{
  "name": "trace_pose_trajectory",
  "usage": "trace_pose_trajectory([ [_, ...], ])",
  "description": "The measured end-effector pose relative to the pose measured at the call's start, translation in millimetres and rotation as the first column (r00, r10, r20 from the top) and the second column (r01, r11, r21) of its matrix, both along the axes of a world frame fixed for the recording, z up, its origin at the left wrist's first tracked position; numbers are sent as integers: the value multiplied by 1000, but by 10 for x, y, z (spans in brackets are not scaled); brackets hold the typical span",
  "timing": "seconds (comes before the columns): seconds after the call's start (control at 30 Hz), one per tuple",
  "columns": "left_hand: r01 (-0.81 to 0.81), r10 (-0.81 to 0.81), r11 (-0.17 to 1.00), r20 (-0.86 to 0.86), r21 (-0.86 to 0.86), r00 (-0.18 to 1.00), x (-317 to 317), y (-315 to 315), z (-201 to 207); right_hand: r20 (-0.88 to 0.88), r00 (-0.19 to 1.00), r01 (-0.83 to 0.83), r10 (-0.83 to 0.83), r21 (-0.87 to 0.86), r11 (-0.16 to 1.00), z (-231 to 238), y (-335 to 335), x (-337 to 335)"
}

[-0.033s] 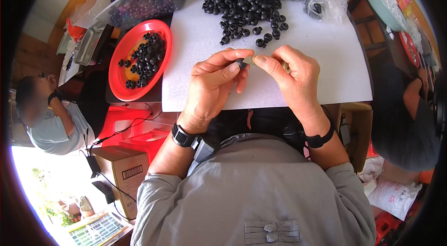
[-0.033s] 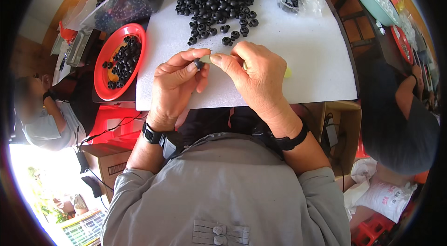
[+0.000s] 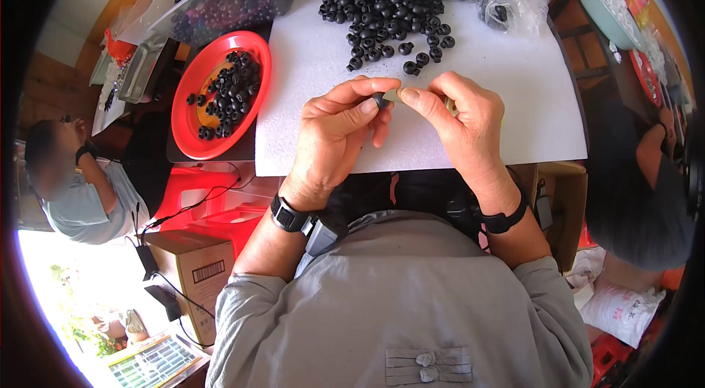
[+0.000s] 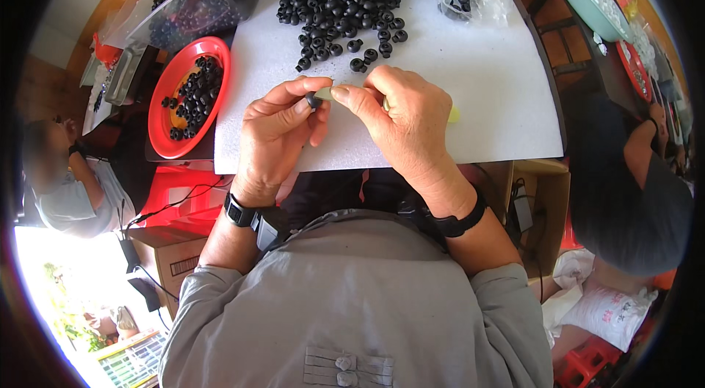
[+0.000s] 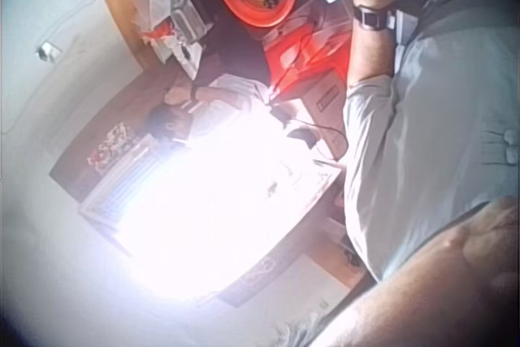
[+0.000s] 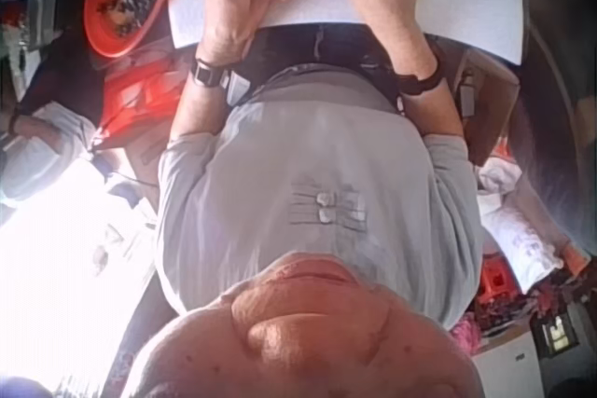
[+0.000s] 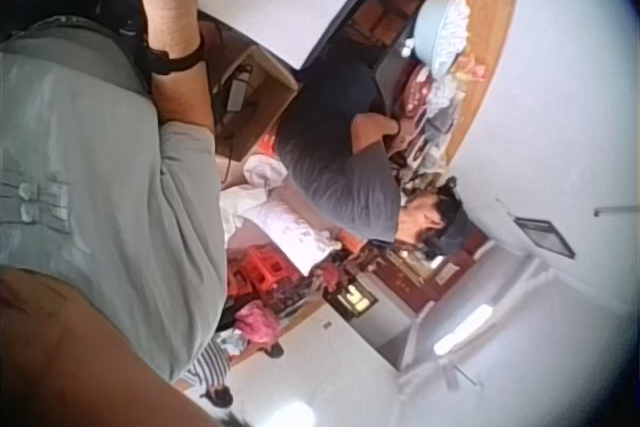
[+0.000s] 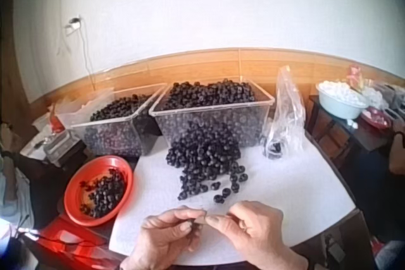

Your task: Sorting and inspecting small black spherical components using a handheld tool at a manual processing station.

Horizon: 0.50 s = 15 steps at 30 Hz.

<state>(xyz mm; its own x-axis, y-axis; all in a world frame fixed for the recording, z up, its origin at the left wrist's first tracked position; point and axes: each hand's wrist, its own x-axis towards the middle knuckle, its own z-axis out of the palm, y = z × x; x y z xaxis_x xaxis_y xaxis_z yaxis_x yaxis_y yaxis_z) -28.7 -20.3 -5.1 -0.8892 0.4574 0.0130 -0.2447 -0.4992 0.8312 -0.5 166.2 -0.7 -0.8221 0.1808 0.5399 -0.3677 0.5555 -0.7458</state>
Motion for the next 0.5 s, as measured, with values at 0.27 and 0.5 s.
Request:
trace_pose_trajectory([
  [0.27, 2, -1, 1000, 33, -12, 999, -12, -23, -27, -72, 997, 1, 8, 126, 992, -59, 31, 9],
  [0.5, -7, 9, 998, 26, -56, 1000, 12, 13, 34, -110, 994, -21, 19, -13, 1000, -12, 16, 54],
])
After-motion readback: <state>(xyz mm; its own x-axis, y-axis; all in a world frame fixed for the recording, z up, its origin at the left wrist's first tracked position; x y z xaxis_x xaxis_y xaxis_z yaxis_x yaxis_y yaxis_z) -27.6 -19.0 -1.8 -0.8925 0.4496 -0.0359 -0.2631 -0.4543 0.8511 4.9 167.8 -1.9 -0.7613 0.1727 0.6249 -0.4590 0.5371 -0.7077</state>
